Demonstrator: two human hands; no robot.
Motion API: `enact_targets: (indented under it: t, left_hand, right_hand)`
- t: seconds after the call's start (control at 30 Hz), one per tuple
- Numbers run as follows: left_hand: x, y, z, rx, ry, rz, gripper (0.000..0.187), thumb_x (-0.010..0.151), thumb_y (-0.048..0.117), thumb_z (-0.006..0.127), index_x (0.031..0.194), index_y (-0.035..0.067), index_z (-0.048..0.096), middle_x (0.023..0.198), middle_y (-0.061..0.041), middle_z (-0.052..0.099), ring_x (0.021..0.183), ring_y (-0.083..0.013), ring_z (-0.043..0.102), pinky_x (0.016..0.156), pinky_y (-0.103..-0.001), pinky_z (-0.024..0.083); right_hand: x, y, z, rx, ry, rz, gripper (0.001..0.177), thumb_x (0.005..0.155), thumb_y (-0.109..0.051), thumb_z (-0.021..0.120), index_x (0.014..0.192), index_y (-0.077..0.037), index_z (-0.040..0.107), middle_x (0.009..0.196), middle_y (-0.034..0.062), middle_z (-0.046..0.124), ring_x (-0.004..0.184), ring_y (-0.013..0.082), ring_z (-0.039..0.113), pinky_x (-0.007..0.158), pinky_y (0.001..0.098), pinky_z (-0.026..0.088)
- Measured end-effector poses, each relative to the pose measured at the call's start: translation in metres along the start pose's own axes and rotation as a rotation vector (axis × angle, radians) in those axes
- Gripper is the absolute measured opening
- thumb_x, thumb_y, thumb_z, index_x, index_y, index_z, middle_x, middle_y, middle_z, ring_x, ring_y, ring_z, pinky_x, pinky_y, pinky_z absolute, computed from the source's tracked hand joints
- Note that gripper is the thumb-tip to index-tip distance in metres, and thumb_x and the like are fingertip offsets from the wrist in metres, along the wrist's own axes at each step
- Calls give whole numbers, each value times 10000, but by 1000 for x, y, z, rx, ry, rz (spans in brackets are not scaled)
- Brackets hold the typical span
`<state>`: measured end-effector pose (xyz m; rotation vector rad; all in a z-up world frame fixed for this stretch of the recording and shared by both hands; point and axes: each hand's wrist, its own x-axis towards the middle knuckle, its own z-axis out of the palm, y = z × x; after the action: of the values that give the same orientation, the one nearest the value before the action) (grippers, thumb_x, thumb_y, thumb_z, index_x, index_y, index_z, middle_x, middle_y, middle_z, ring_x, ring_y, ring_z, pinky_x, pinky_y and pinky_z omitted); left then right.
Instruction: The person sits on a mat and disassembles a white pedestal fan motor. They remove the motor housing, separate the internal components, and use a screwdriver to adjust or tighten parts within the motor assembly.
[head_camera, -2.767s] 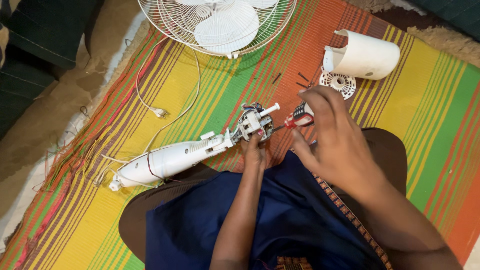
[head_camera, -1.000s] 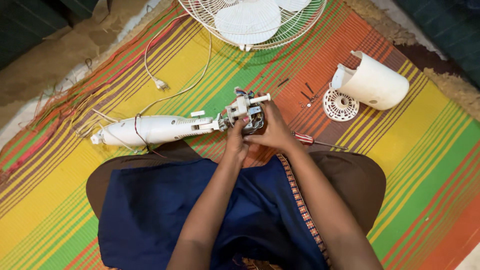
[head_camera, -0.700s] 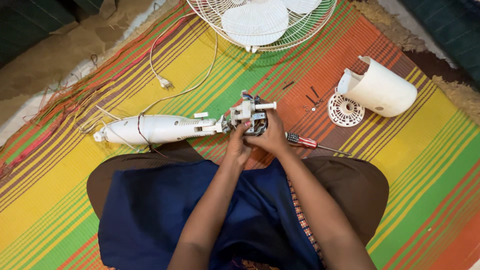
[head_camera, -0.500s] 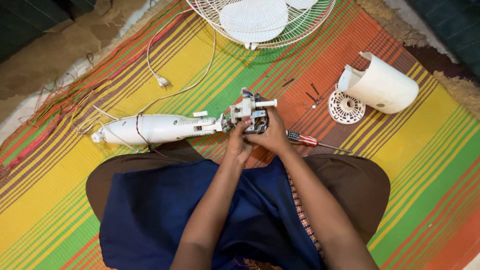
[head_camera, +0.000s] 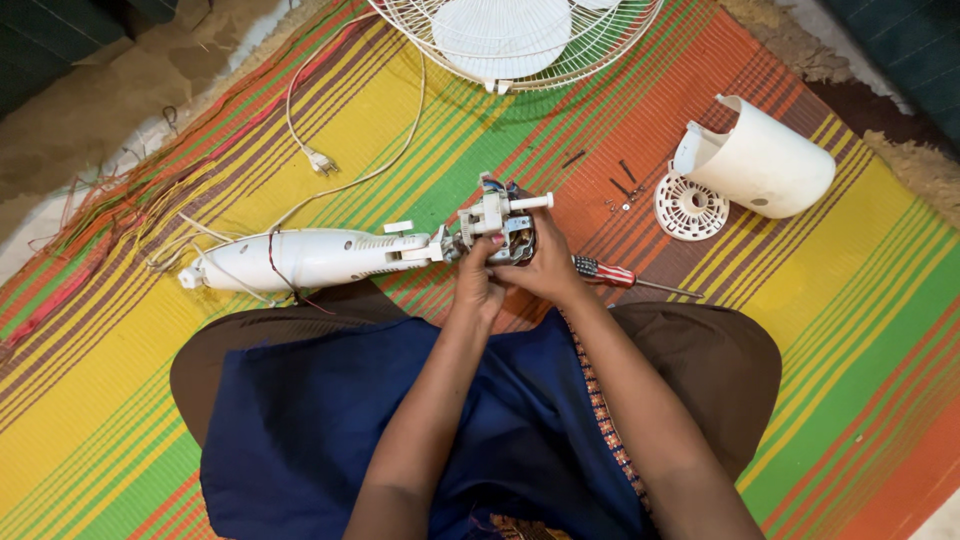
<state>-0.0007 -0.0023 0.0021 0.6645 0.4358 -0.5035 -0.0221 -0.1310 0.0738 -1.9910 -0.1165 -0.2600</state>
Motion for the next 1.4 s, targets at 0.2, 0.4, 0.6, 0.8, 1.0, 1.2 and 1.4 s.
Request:
enact_targets:
  t: [0.2,0.4,0.6,0.8,1.0,1.2,1.4]
  left_hand:
    - [-1,3,7,19,41,42,466,769,131,716,1216,19,647,1094,-116,720,1001,-249,713,899,-411,602]
    - [-8,5,9,14,-34,92,477,794,131,710,1252,17,640,1129,-92,712,1029,-223,703,890,-368,595]
    - [-19,7,12,86,-75,57,480,823,168,719,1273,29,627,1124,-114,700,1002,-251,691,765,-413,592]
    - [-27,18,14,123,-47,-28,530,802,257,740,1281,71,608,1132,-87,697,1013,-242,673,795,-467,602]
    - [-59,29,12,395,121,-29,711,813,398,777,1361,64,470,1248,-130,631,1134,-243,632,929,-424,544]
    - [-110,78,17,1470,222,767,986,657,326,975,1358,-59,397,1287,-228,515,1200,-379,574,1056,-454,482]
    - [-59,149,43,1735,-280,768,1242,470,256,1000,1455,-63,315,1422,-296,473,1326,-460,484,1117,-474,414]
  right_hand:
    - [-6,12,-4,22,-38,-68,1102,616,-217,944,1524,-12,355,1432,235,525,1335,397,546,1113,461,452]
    - [-18,27,-3,-68,-8,-82,1054,681,-101,931,1550,-3,343,1508,251,479,1412,380,510,1150,430,453]
    - [-20,23,-2,267,16,220,912,672,-39,900,1463,-34,446,1382,161,575,1333,259,594,1049,410,535]
    - [-13,24,-11,318,-52,178,970,658,1,891,1492,-24,398,1437,157,495,1391,270,506,1122,437,490]
    - [-9,25,-12,312,-81,298,988,651,-1,889,1501,-35,386,1484,121,479,1428,250,472,949,429,549]
    - [-2,21,-12,365,-62,182,1051,643,44,922,1535,-19,369,1525,126,454,1440,262,434,901,363,589]
    - [-4,18,-16,401,-96,292,983,638,-1,909,1495,-40,431,1479,94,504,1374,224,517,957,364,562]
